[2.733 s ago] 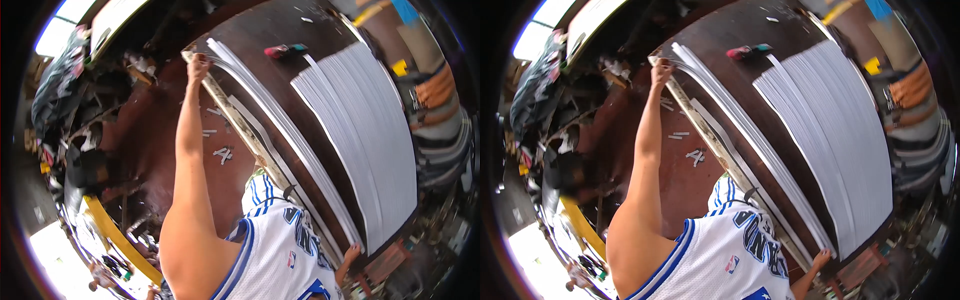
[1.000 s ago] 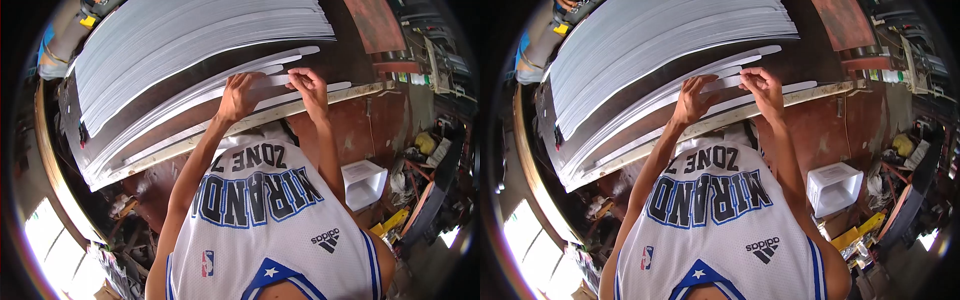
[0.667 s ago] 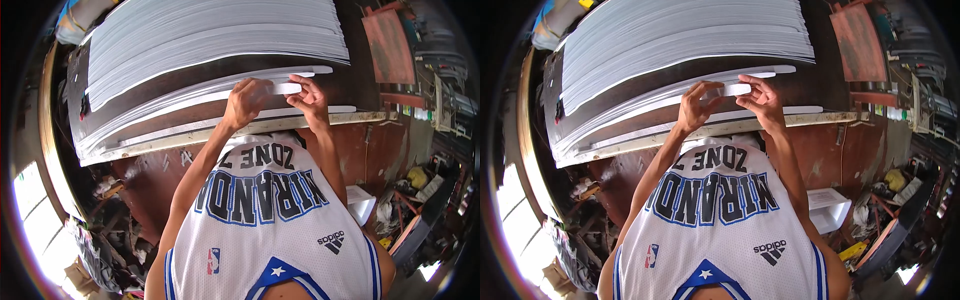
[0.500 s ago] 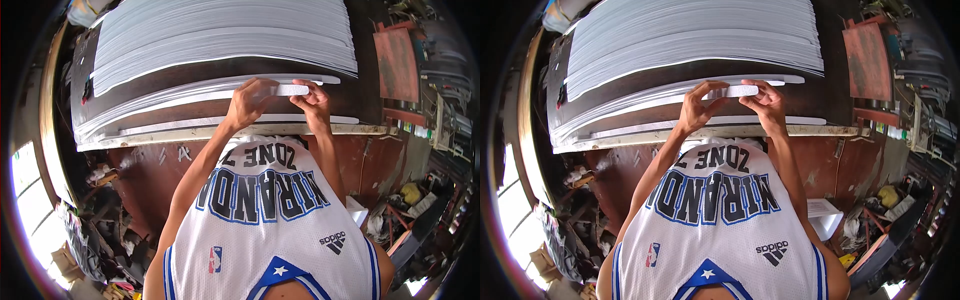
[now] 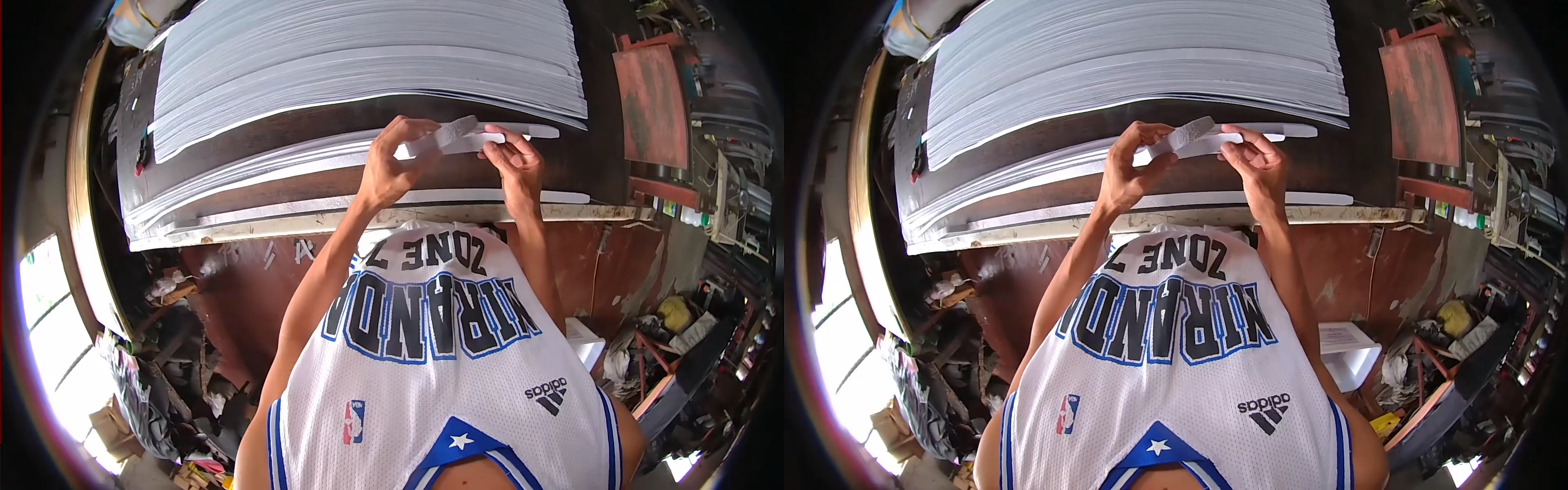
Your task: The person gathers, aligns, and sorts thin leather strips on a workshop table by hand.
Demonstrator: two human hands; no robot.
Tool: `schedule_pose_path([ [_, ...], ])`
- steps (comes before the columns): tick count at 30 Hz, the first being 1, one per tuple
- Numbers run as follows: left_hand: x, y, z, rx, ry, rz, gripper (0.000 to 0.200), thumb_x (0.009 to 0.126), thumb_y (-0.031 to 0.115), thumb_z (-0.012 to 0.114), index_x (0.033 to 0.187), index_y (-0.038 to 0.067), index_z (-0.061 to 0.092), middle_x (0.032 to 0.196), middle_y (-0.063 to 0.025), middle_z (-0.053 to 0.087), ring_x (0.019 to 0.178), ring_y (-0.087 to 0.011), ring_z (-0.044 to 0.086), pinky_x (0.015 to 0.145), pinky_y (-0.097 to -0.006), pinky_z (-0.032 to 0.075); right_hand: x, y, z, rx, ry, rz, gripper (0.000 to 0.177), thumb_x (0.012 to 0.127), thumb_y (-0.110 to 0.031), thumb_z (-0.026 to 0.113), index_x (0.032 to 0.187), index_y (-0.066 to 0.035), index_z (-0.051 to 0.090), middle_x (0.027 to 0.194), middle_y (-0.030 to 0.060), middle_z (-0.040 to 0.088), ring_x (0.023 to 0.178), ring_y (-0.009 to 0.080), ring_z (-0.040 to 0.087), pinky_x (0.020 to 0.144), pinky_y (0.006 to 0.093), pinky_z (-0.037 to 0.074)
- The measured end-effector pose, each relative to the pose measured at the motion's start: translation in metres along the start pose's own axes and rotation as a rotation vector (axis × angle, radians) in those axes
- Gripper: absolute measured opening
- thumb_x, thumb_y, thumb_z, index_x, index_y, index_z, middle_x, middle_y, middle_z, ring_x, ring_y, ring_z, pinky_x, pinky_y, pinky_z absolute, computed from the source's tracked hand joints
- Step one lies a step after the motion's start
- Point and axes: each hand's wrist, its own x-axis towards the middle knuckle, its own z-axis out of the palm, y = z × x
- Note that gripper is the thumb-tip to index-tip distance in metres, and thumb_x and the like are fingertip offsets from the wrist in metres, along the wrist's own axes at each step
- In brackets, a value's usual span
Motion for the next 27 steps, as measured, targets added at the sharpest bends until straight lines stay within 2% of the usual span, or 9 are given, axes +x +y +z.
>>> schedule_pose_path([
  [2, 0.001, -0.002, 0.0, -0.006, -0.03, -0.002, 0.031, 0.079, 0.009, 0.075, 0.108, 0.005, 0.067, 0.108, -0.0105, 0.069, 0.094, -0.0219, 0.065, 0.084, -0.0348, 0.05, -0.004, 0.002, -0.003, -0.041, 0.092, 0.027, 0.026, 0.09, 0.0, 0.067, 0.116, 0.003, 0.065, 0.103, 0.0095, 0.068, 0.086, 0.0129, 0.064, 0.079, 0.0269, 0.054],
  [4, 0.001, 0.003, 0.002, -0.06, -0.102, -0.154, 0.03, 0.081, 0.011, 0.074, 0.109, 0.004, 0.066, 0.102, -0.0105, 0.071, 0.091, -0.0203, 0.066, 0.084, -0.0344, 0.05, -0.007, 0.003, -0.003, -0.058, 0.148, 0.017, 0.024, 0.091, -0.003, 0.067, 0.113, 0.003, 0.066, 0.1, 0.0088, 0.068, 0.082, 0.0123, 0.064, 0.077, 0.0266, 0.054],
  [8, 0.004, 0.0, 0.009, -0.051, -0.103, -0.137, 0.026, 0.084, 0.013, 0.072, 0.107, 0.004, 0.067, 0.095, -0.0098, 0.072, 0.086, -0.0192, 0.066, 0.083, -0.0339, 0.05, -0.007, 0.007, -0.007, -0.058, 0.223, 0.028, 0.02, 0.09, -0.005, 0.069, 0.108, 0.003, 0.067, 0.091, 0.0078, 0.068, 0.08, 0.0127, 0.067, 0.073, 0.026, 0.056],
  [10, 0.007, -0.004, 0.01, -0.107, -0.164, -0.264, 0.022, 0.086, 0.015, 0.07, 0.105, 0.003, 0.068, 0.093, -0.0094, 0.071, 0.085, -0.0187, 0.066, 0.082, -0.0332, 0.05, -0.008, 0.006, -0.008, -0.041, 0.242, 0.056, 0.019, 0.09, -0.005, 0.069, 0.107, 0.004, 0.067, 0.091, 0.0087, 0.069, 0.081, 0.014, 0.068, 0.072, 0.0264, 0.056],
  [17, 0.015, 0.0, 0.019, -0.095, -0.197, -0.178, 0.019, 0.089, 0.015, 0.066, 0.101, 0.001, 0.068, 0.09, -0.0082, 0.071, 0.085, -0.0186, 0.066, 0.081, -0.0328, 0.05, -0.009, 0.015, -0.013, -0.044, 0.221, 0.057, 0.023, 0.092, -0.006, 0.067, 0.114, 0.001, 0.063, 0.097, 0.007, 0.066, 0.084, 0.0132, 0.065, 0.075, 0.0279, 0.056],
  [19, 0.017, -0.005, 0.02, -0.007, -0.262, -0.073, 0.015, 0.09, 0.009, 0.065, 0.102, 0.0, 0.066, 0.091, -0.0087, 0.071, 0.086, -0.0158, 0.067, 0.079, -0.0309, 0.052, -0.01, 0.017, -0.013, -0.045, 0.211, -0.018, 0.022, 0.093, -0.002, 0.062, 0.114, 0.001, 0.06, 0.1, 0.0071, 0.064, 0.086, 0.0122, 0.063, 0.077, 0.0296, 0.057],
  [23, 0.02, -0.015, 0.025, 0.009, -0.303, -0.062, 0.017, 0.09, 0.01, 0.066, 0.104, 0.0, 0.065, 0.092, -0.01, 0.071, 0.085, -0.016, 0.067, 0.078, -0.0307, 0.052, -0.011, 0.017, -0.013, -0.035, 0.183, -0.045, 0.021, 0.092, 0.004, 0.057, 0.113, 0.001, 0.06, 0.102, 0.008, 0.063, 0.087, 0.0121, 0.061, 0.08, 0.0314, 0.058],
  [25, 0.021, -0.016, 0.028, 0.042, -0.308, -0.143, 0.021, 0.091, 0.013, 0.066, 0.106, -0.001, 0.065, 0.091, -0.0107, 0.071, 0.081, -0.0162, 0.066, 0.075, -0.0302, 0.052, -0.011, 0.017, -0.014, -0.023, 0.14, -0.07, 0.022, 0.091, 0.009, 0.056, 0.112, 0.003, 0.059, 0.113, 0.012, 0.063, 0.093, 0.0133, 0.064, 0.078, 0.028, 0.057],
  [27, 0.022, -0.017, 0.031, 0.041, -0.284, -0.15, 0.022, 0.091, 0.014, 0.067, 0.106, -0.001, 0.065, 0.09, -0.0107, 0.071, 0.079, -0.016, 0.066, 0.074, -0.03, 0.052, -0.012, 0.012, -0.013, -0.026, 0.128, -0.055, 0.022, 0.091, 0.01, 0.054, 0.112, 0.004, 0.06, 0.112, 0.0117, 0.063, 0.092, 0.0135, 0.064, 0.08, 0.0277, 0.057],
])
